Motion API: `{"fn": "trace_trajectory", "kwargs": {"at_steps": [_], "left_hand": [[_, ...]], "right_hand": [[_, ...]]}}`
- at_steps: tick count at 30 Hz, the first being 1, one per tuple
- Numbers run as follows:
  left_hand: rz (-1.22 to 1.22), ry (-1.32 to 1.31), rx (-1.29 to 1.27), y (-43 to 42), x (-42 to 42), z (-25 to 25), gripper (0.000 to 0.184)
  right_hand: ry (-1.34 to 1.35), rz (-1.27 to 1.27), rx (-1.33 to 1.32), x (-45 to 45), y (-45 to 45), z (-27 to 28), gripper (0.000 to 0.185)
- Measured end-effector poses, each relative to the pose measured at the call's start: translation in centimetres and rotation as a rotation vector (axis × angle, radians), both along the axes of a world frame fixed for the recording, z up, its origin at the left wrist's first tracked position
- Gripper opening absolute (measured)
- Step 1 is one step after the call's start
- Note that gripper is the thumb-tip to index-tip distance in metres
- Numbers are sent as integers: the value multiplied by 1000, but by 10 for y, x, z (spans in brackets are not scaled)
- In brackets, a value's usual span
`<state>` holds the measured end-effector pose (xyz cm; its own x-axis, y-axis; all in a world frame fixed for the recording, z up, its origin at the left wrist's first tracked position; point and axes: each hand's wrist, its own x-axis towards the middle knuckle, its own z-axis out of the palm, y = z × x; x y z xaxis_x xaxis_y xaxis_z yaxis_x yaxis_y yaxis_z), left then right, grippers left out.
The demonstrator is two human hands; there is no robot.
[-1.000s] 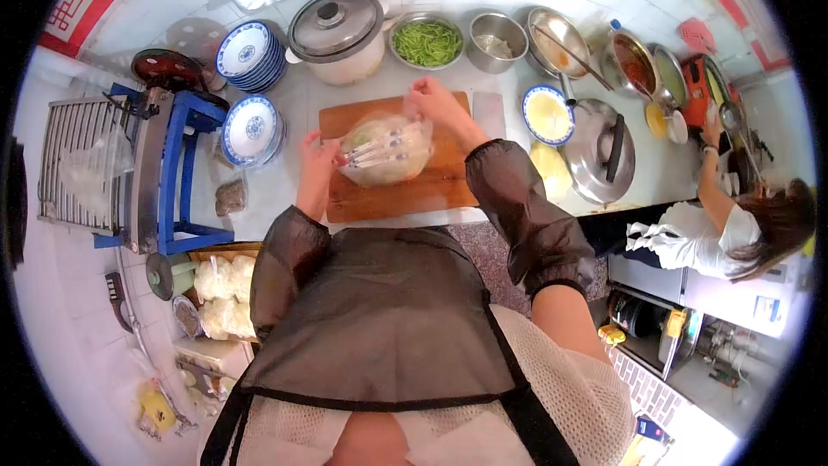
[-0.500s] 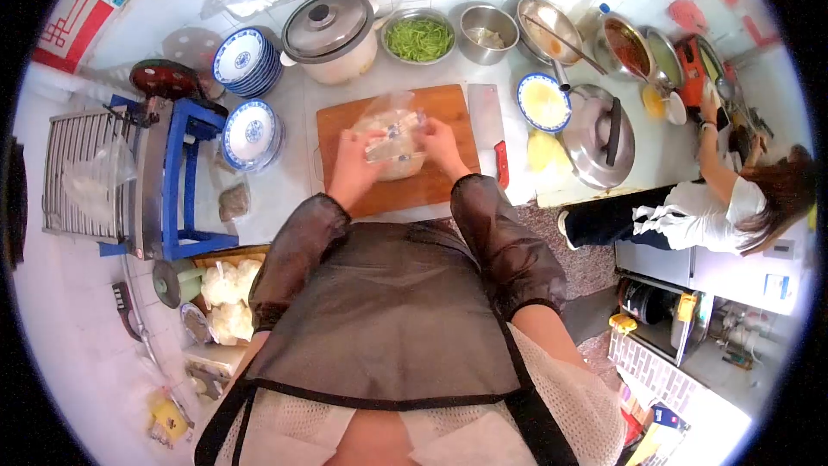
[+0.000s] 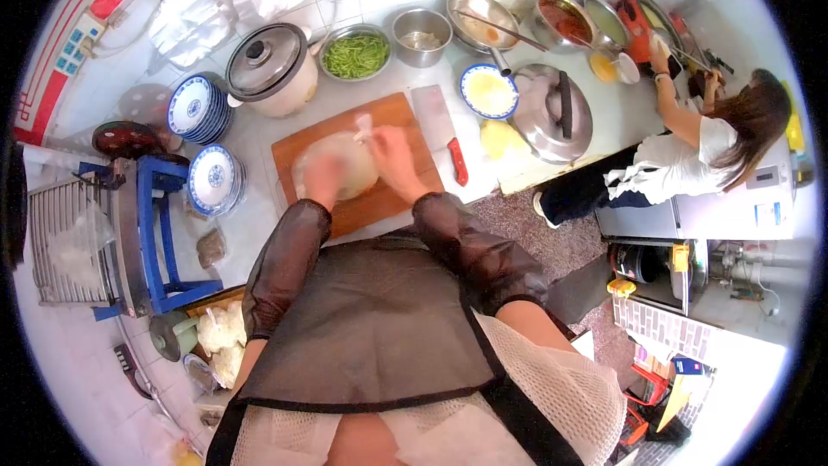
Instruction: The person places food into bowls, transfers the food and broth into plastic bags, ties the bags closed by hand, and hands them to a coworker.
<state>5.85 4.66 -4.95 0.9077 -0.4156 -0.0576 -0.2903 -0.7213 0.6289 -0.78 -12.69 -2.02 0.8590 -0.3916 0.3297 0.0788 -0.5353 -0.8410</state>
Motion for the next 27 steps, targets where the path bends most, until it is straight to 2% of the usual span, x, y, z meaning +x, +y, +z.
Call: {"fn": "trace_trajectory", "kwargs": {"at_steps": [1,2,3,4,5,7,8,10,12,14,16,18,20,22,24,27], "left_hand": [[76,-4,-172,-3,9,-42,30],[147,-8,-342,-7,15,-62,33],[130,-11,-341,-8,10,-36,33],[67,-45,-177,-3,3,-9,36],[8,-80,-14,-1,-5,19,39],[95,64,-263,21,-1,35,36],[137,170,-426,33,2,47,33],[336,349,-854,39,-8,103,24],[314,482,-969,51,4,89,23],[238,570,-1054,45,-4,93,25],[179,641,-1128,34,6,107,27],[196,749,-1328,31,4,117,27],[120,786,-1309,38,7,132,26],[13,812,-1287,39,19,139,25],[133,785,-1228,43,21,133,23],[110,760,-1265,54,33,97,25]], "right_hand": [[-2,-8,-4,6,5,2,18],[51,117,350,11,11,7,19],[98,240,706,15,14,8,22],[126,261,716,21,10,-1,32],[115,251,714,24,8,4,32],[316,267,778,32,8,28,37],[121,221,548,38,12,40,37],[288,236,284,52,28,55,33],[131,246,155,47,55,76,31],[316,334,333,38,66,122,27],[221,321,214,35,86,119,26],[162,331,105,38,93,120,25],[59,313,-240,38,105,119,32],[103,308,-237,40,107,125,31],[162,297,-222,38,110,123,31],[28,254,-188,30,112,106,27]]}}
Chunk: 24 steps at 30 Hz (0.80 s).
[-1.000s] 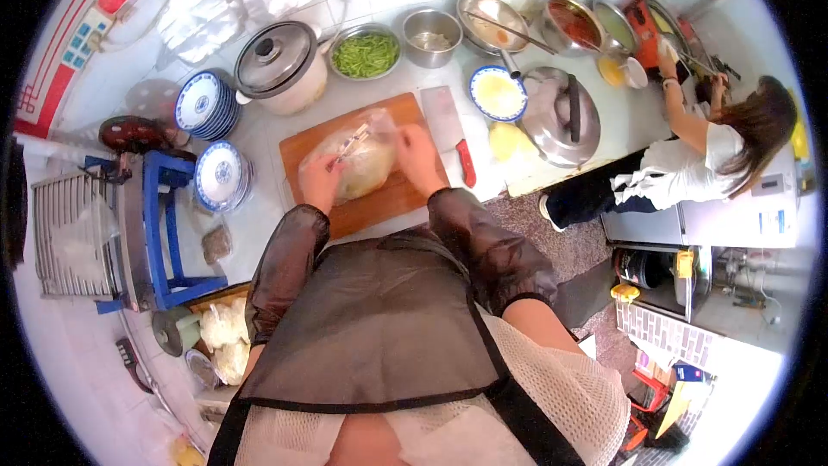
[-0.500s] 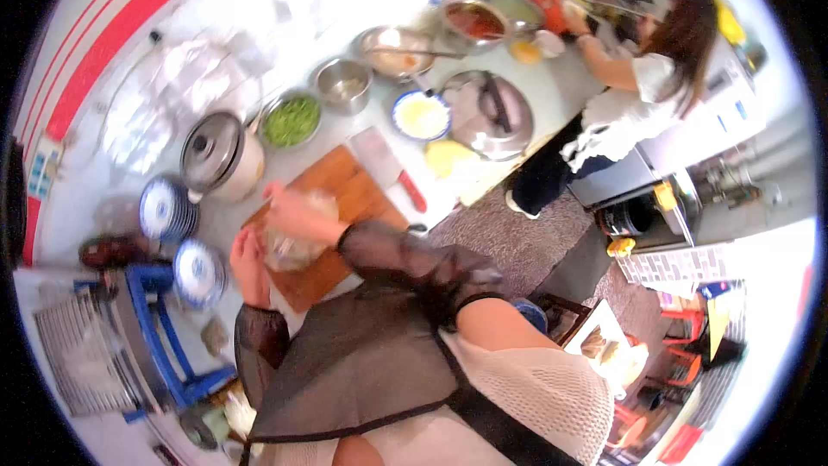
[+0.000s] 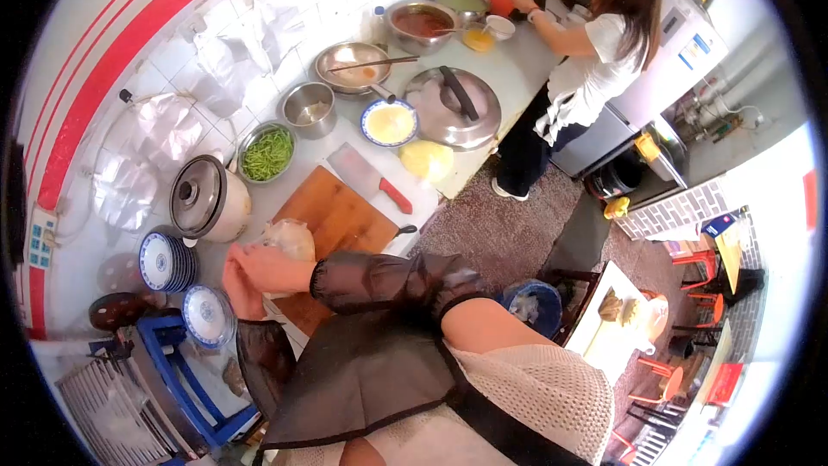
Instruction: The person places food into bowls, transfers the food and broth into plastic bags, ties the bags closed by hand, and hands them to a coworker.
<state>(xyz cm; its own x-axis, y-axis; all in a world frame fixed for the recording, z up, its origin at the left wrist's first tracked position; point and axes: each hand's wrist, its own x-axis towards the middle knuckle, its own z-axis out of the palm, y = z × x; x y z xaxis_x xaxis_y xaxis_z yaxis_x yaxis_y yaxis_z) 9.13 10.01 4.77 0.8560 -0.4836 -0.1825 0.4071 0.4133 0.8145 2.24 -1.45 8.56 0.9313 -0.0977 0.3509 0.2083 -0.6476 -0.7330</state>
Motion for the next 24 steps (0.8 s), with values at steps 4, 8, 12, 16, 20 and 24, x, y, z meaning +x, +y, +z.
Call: {"fn": "trace_trajectory", "kwargs": {"at_steps": [4,8,12,16,20,24], "left_hand": [[60,-33,236,5,17,-39,28],[-142,-624,1025,11,14,-21,40],[-239,-806,1599,18,8,23,44],[-120,-778,1740,10,0,46,38],[257,-786,1043,-81,-31,20,28],[-352,-639,1006,-270,-115,-67,24]], "right_hand": [[223,23,-96,-6,-16,-10,24],[76,-176,100,-48,-49,-44,28],[141,-312,56,-111,-122,-91,28],[477,-532,287,-188,-226,-93,29],[361,-905,592,-248,-357,-196,25],[337,-747,202,-215,-382,-174,24]]}}
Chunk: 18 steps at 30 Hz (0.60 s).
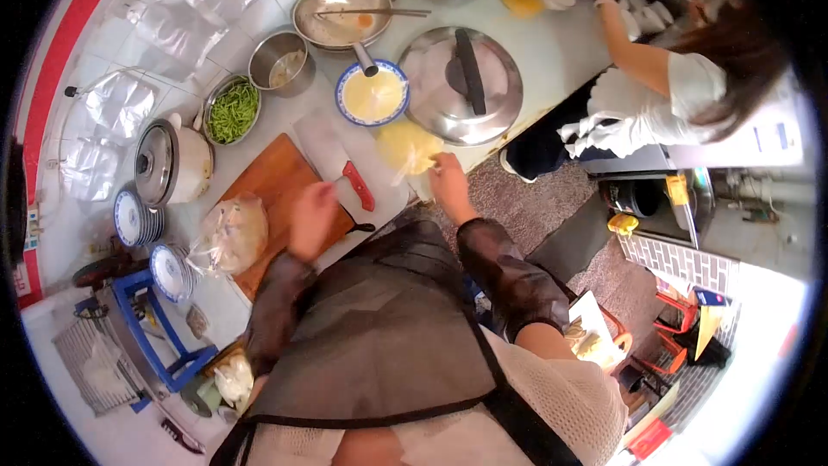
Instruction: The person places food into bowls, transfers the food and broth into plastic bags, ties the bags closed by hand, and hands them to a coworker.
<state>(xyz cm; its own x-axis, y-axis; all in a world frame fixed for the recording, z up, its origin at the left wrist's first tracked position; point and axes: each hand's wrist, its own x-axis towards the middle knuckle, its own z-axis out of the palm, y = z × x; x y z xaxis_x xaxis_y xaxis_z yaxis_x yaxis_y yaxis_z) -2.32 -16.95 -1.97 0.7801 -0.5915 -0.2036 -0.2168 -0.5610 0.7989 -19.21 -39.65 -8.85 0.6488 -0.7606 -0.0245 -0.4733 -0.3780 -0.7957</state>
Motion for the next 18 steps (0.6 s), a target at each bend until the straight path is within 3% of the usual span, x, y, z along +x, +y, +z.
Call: {"fn": "trace_trajectory", "kwargs": {"at_steps": [1,3,4,7,10,12,14,18], "left_hand": [[-27,406,81,-52,-16,26,24],[-135,-151,136,-97,-46,-69,28],[-168,-239,258,-119,-51,-71,27],[-221,-139,462,-138,-52,-126,23],[-44,36,285,-127,-43,-88,21],[-33,4,221,-126,-41,-59,19],[-17,-75,85,-128,-37,-51,18],[-6,-160,75,-137,-33,-34,13]], "right_hand": [[66,136,-136,10,-3,7,27],[59,250,-236,25,-15,-6,27],[48,365,-372,30,-24,-13,28],[36,413,-270,35,-41,-29,28],[-39,393,-212,38,-53,-33,21],[8,370,123,37,-60,-13,24],[1,411,123,42,-58,3,29],[-136,628,97,61,-55,16,36]]}}
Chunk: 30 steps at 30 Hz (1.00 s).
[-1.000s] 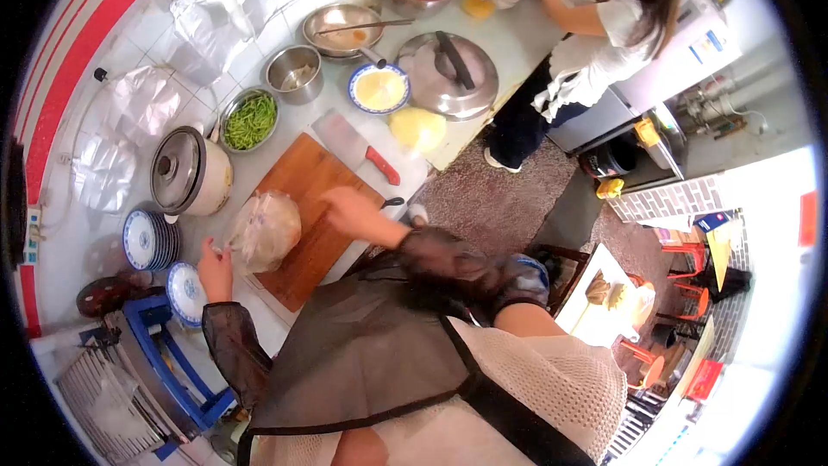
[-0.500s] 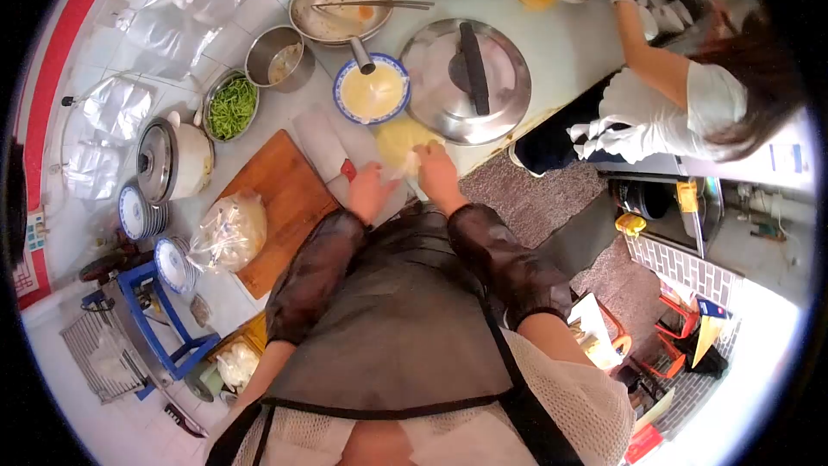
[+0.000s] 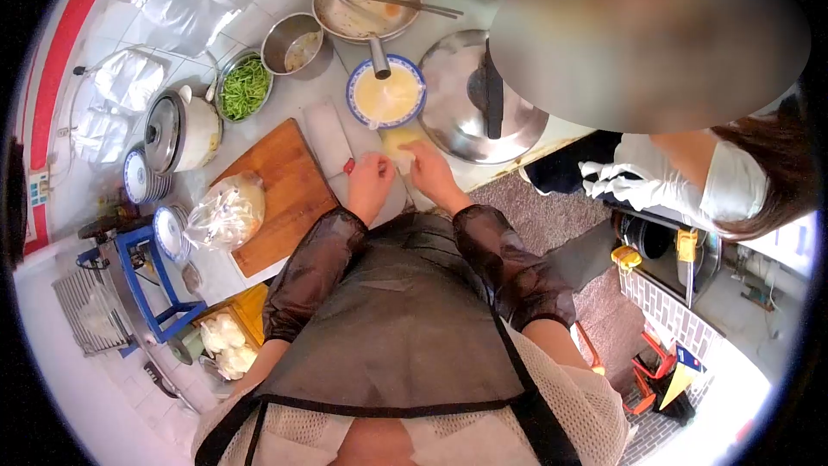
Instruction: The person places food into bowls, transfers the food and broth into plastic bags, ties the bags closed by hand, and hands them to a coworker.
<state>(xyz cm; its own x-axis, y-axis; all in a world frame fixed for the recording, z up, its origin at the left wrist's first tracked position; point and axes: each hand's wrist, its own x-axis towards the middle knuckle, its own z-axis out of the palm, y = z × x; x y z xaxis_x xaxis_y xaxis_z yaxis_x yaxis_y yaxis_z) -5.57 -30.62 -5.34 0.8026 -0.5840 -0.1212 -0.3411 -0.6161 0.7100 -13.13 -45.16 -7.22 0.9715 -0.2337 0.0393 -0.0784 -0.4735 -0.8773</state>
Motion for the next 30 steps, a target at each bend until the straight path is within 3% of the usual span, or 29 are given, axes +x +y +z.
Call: {"fn": "trace_trajectory", "kwargs": {"at_steps": [2,3,6,7,9,11,15,17,18,20,21,23,25,27,28,30], "left_hand": [[4,-257,-27,2,6,8,9],[13,-261,-27,5,7,8,9],[-23,-386,-144,12,14,2,6],[-15,-399,-194,12,13,-2,7],[-4,-428,-251,7,16,2,8],[20,-312,-225,0,14,13,14],[96,-142,-323,-12,12,39,12],[358,290,-571,-16,14,46,15],[360,282,-578,-15,16,50,15],[493,619,-731,-9,18,61,16],[497,614,-735,-4,20,67,16],[401,806,-1070,7,29,79,17],[427,819,-1076,19,35,107,18],[477,820,-1101,29,40,138,19],[477,806,-1109,34,41,144,19],[398,858,-1045,42,44,154,20]], "right_hand": [[46,-290,15,23,-3,-2,36],[-41,-317,-92,41,-3,2,35],[-154,-146,-303,80,-3,19,34],[-291,-133,-403,91,-4,2,26],[-302,-134,-372,104,-9,-12,21],[-267,-177,-223,111,-15,-12,8],[-319,-289,22,111,-13,16,7],[-296,-301,83,113,-13,28,8],[-267,-320,149,115,-13,35,9],[-247,-300,236,119,-17,45,10],[-217,-288,327,119,-18,48,11],[-256,-254,285,122,-21,58,12],[-291,-220,246,121,-19,78,12],[-111,-24,507,121,-14,113,14],[-121,-12,506,121,-8,126,14],[-90,36,233,114,14,155,15]]}}
